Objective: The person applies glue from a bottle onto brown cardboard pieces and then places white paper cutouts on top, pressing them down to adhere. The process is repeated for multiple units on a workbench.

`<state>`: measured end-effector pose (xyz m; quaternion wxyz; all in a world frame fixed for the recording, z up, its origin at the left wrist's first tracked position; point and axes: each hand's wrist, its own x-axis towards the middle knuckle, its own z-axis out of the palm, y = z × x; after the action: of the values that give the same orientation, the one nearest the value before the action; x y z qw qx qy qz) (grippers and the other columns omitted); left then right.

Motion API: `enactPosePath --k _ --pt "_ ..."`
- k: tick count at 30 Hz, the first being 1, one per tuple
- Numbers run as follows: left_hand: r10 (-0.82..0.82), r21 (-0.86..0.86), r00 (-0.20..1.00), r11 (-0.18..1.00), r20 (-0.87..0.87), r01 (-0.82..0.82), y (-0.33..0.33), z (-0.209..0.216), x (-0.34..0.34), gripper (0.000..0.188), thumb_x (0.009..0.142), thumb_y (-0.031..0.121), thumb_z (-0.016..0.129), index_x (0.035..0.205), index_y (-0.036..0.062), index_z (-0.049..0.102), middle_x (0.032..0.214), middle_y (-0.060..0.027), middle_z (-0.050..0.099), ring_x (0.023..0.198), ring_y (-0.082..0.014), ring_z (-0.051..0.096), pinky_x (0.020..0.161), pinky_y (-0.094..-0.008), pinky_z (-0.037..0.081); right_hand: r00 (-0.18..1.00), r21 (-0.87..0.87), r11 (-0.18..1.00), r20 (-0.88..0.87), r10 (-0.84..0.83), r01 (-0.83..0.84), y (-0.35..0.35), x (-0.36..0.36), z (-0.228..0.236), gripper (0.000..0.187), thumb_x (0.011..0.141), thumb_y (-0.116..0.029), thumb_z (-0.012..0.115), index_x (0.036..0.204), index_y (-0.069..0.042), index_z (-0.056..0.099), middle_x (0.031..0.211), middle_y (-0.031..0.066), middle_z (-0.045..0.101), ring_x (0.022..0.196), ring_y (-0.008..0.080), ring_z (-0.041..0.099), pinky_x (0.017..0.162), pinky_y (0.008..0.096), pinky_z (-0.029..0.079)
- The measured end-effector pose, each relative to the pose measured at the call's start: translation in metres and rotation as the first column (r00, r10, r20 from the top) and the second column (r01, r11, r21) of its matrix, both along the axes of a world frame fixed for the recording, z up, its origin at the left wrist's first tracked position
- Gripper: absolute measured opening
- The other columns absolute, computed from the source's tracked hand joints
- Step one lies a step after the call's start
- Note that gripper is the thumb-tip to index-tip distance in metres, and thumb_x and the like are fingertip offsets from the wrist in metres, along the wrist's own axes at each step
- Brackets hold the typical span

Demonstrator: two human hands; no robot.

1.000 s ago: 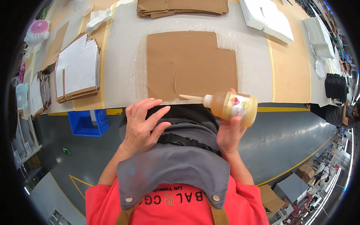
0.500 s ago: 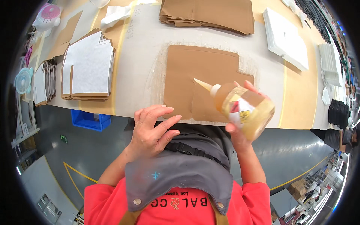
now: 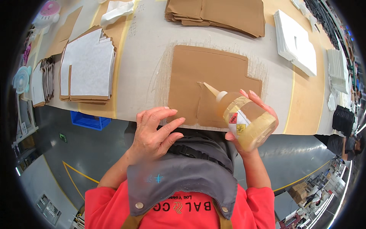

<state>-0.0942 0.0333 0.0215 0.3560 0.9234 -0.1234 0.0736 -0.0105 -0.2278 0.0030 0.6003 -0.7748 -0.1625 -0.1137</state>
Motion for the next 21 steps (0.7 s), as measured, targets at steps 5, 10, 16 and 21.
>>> enactPosePath --k 5,10,16,21 --pt "-0.006 0.001 1.0 1.0 0.002 0.006 -0.002 0.0 0.0 0.033 0.088 0.029 0.075 0.115 0.0121 0.074 0.125 -0.0043 0.061 0.116 -0.0241 0.057 0.094 -0.038 0.037 0.983 0.141 0.984 -0.162 -0.088 0.112 0.006 -0.003 0.01 0.113 0.064 -0.062 0.088 0.143 -0.01 0.025 0.146 0.0222 0.044 0.131 0.0452 0.051 0.11 0.0586 0.043" --pt "-0.014 0.015 1.0 1.0 0.0 0.014 -0.003 0.001 -0.002 0.033 0.087 0.029 0.075 0.116 0.0121 0.073 0.125 -0.0045 0.061 0.116 -0.0241 0.057 0.093 -0.0378 0.037 0.973 0.181 0.972 -0.2 -0.114 0.151 0.005 -0.006 0.01 0.114 0.066 -0.062 0.087 0.145 -0.009 0.026 0.147 0.0225 0.043 0.132 0.0451 0.05 0.111 0.0581 0.041" --pt "-0.023 0.016 1.0 1.0 -0.001 0.023 -0.005 0.003 -0.008 0.034 0.088 0.029 0.075 0.116 0.0111 0.073 0.124 -0.0048 0.062 0.116 -0.0237 0.058 0.093 -0.0371 0.037 0.972 0.173 0.976 -0.216 -0.092 0.13 -0.002 -0.014 0.014 0.111 0.068 -0.063 0.086 0.144 -0.008 0.028 0.146 0.0218 0.044 0.132 0.0424 0.049 0.111 0.0584 0.041" --pt "-0.027 0.023 0.999 0.999 0.021 0.027 -0.006 0.004 -0.013 0.034 0.088 0.029 0.075 0.116 0.0109 0.073 0.124 -0.0051 0.062 0.116 -0.0238 0.058 0.093 -0.0368 0.036 0.982 0.171 0.98 -0.171 -0.073 0.103 -0.008 -0.025 0.011 0.109 0.069 -0.064 0.084 0.144 -0.008 0.028 0.142 0.0198 0.045 0.134 0.0366 0.047 0.11 0.0608 0.042"
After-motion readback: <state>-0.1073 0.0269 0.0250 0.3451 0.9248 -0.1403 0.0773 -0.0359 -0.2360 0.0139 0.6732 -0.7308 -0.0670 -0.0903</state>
